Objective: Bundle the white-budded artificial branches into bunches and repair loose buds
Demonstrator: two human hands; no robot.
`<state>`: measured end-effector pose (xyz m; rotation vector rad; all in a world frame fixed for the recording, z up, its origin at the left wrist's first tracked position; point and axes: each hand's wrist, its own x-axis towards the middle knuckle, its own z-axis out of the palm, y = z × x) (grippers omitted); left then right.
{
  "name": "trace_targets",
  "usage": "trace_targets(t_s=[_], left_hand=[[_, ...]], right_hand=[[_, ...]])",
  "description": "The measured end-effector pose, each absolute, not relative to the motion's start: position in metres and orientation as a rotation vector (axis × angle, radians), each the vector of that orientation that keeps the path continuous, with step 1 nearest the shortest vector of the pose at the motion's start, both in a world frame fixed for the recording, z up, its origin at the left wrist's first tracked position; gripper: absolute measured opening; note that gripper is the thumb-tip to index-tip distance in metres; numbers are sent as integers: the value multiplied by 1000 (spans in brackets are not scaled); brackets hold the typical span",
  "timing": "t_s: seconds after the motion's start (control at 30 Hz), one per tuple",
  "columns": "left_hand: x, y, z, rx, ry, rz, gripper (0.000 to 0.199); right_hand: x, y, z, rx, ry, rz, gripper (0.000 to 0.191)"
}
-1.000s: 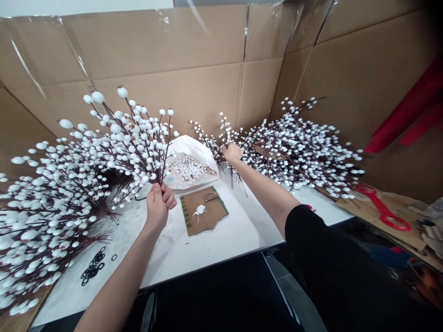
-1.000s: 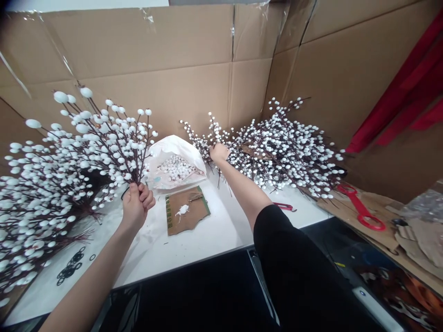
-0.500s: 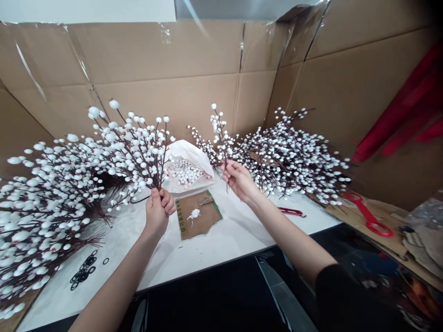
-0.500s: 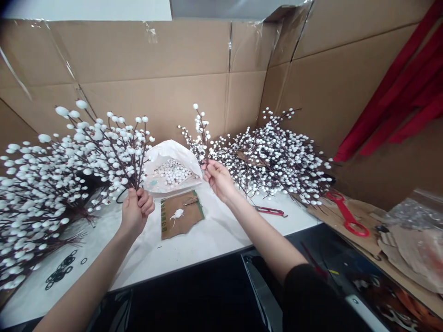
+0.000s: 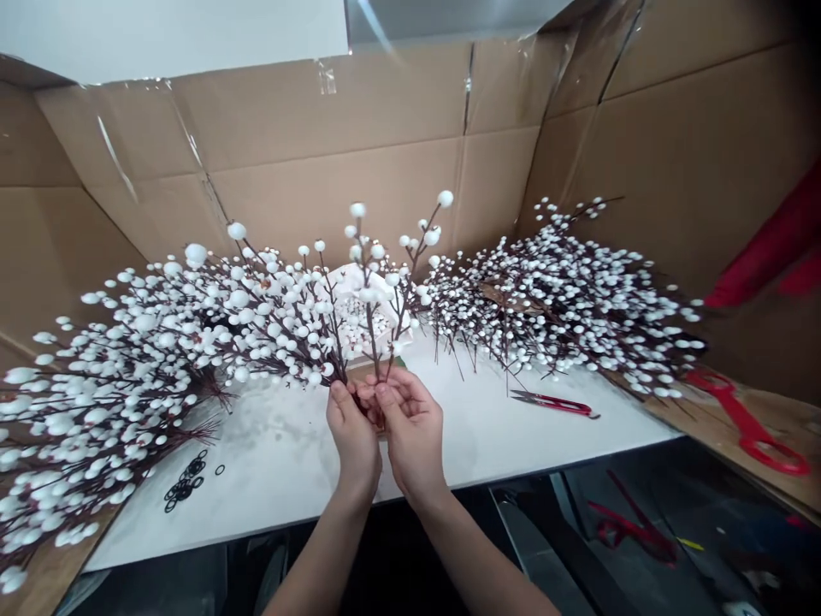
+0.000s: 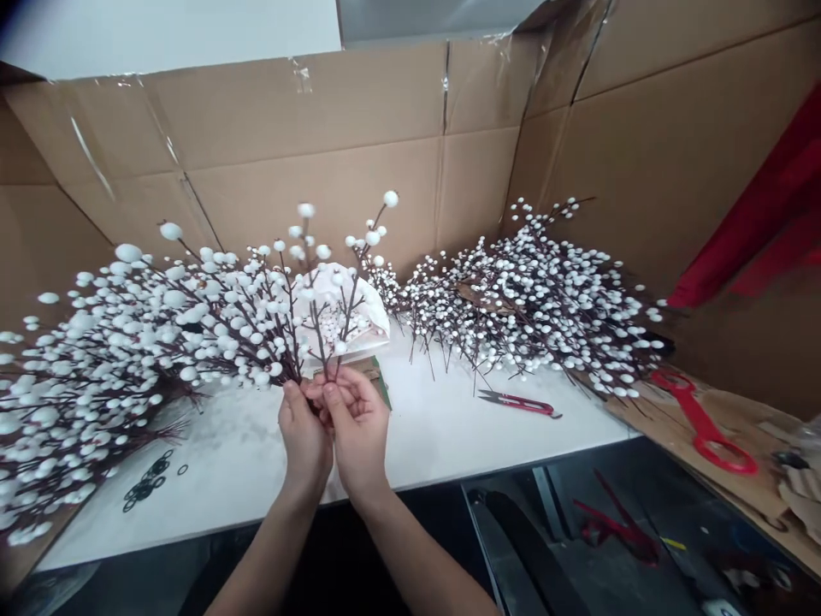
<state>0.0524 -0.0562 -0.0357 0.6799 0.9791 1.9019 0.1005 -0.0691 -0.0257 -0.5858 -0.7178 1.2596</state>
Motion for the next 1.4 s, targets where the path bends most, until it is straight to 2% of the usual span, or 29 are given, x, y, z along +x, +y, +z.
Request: trace_targets(t_s=[0.3,0.5,0.87,1.3,1.4], left_hand=[[51,-58,-44,808,1199,1857,45],[51,-58,-46,931,1252,1870,34],[47,-66,-53,853,1077,1816,16],[46,-67,-67,915,1081,1759,25],[43,-66,-77,874,1050,1743,28]], right_hand=[[92,-74,-55,-754,-754,1143,35],[89,-69,-53,-740,-908,931,22],[86,-71,-53,-752,-851,995,12],[93,-73,-50,-812,-827,1126,16],[97,-69,-51,-812,-897,1070,13]])
